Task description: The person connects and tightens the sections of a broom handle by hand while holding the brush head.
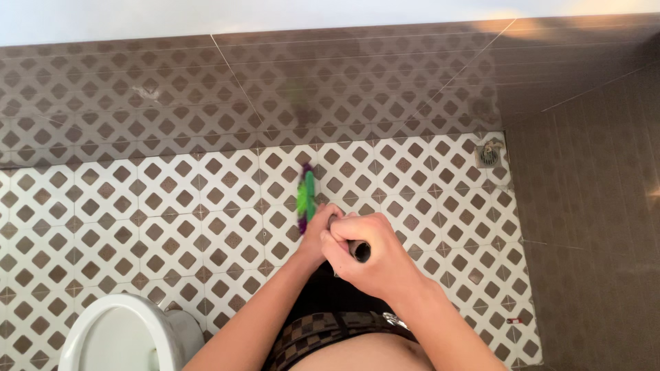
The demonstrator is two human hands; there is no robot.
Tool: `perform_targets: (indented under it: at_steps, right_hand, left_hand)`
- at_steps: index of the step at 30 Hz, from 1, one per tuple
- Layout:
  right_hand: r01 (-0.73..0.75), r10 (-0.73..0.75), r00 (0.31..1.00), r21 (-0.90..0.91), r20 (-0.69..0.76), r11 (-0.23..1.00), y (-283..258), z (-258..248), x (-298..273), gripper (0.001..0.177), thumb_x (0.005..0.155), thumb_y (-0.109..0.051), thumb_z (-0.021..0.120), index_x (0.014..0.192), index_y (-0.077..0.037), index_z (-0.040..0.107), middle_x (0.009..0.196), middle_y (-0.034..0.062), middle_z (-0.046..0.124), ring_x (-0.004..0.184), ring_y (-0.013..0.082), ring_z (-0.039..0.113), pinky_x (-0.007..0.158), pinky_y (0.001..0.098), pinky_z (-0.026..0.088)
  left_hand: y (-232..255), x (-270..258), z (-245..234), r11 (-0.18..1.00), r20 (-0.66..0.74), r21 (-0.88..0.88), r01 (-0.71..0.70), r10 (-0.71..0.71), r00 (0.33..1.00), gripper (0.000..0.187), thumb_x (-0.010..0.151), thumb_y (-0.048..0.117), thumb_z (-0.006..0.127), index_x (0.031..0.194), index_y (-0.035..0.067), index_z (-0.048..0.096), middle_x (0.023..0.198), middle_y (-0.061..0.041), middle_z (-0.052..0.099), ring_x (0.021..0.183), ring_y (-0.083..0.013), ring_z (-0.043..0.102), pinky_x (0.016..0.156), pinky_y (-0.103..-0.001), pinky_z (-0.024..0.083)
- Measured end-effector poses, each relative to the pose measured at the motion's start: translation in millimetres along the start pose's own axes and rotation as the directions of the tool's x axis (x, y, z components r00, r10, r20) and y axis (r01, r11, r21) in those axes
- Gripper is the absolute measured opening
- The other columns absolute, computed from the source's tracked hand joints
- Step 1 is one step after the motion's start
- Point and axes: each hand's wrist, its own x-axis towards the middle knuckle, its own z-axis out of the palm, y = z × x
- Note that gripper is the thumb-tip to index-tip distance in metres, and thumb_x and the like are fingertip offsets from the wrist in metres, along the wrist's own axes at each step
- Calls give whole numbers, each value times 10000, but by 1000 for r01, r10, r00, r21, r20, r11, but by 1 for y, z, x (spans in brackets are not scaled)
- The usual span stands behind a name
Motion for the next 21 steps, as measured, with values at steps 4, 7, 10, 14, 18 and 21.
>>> perform_targets:
  at_steps: [4,7,10,14,18,21]
  right_hand:
    - [-31,34,999,-96,31,995,-1,3,3,349,820,-31,666,601,-2,395,516,91,363,482,215,319,485,345,326]
    - [-22,26,999,-91,46,996,0,7,6,327,806,-34,666,611,-3,405,521,95,383,492,228,315,488,348,335]
    - [-42,52,996,-130,72,991,1,12,9,317,796,-42,666,607,-6,414,526,109,402,491,250,350,483,362,332]
    - [-20,31,997,-151,73,988,7,21,9,254,788,-77,672,595,-46,511,537,93,514,505,272,484,521,356,395]
    - [154,-123,985,-301,121,941,24,33,9,252,738,-55,677,551,-42,508,530,106,529,516,321,465,656,400,372]
    - [129,-71,986,-415,152,901,32,36,8,296,739,-71,702,514,-43,512,509,126,509,520,334,457,751,403,384]
  left_hand:
    - [-47,21,12,896,183,-349,273,-220,958,152,920,107,632,843,84,502,843,-17,503,794,-101,556,709,-274,490]
    - [-66,39,14,739,334,-511,438,-299,894,130,934,83,601,844,68,508,800,-23,480,756,-123,517,686,-279,461]
    - [-61,37,4,977,317,-138,160,-109,942,114,900,64,597,846,84,499,784,4,475,721,-106,462,631,-278,411]
    - [-35,26,2,997,249,-66,-39,55,967,244,937,101,687,823,57,477,785,2,466,733,-103,439,642,-280,410]
    - [-4,13,22,987,157,-163,-2,28,987,275,981,126,688,831,38,475,771,1,437,711,-97,408,655,-265,429]
    - [19,9,19,944,278,-121,306,-264,924,211,1003,176,660,887,63,523,695,-32,415,649,-114,356,586,-287,352]
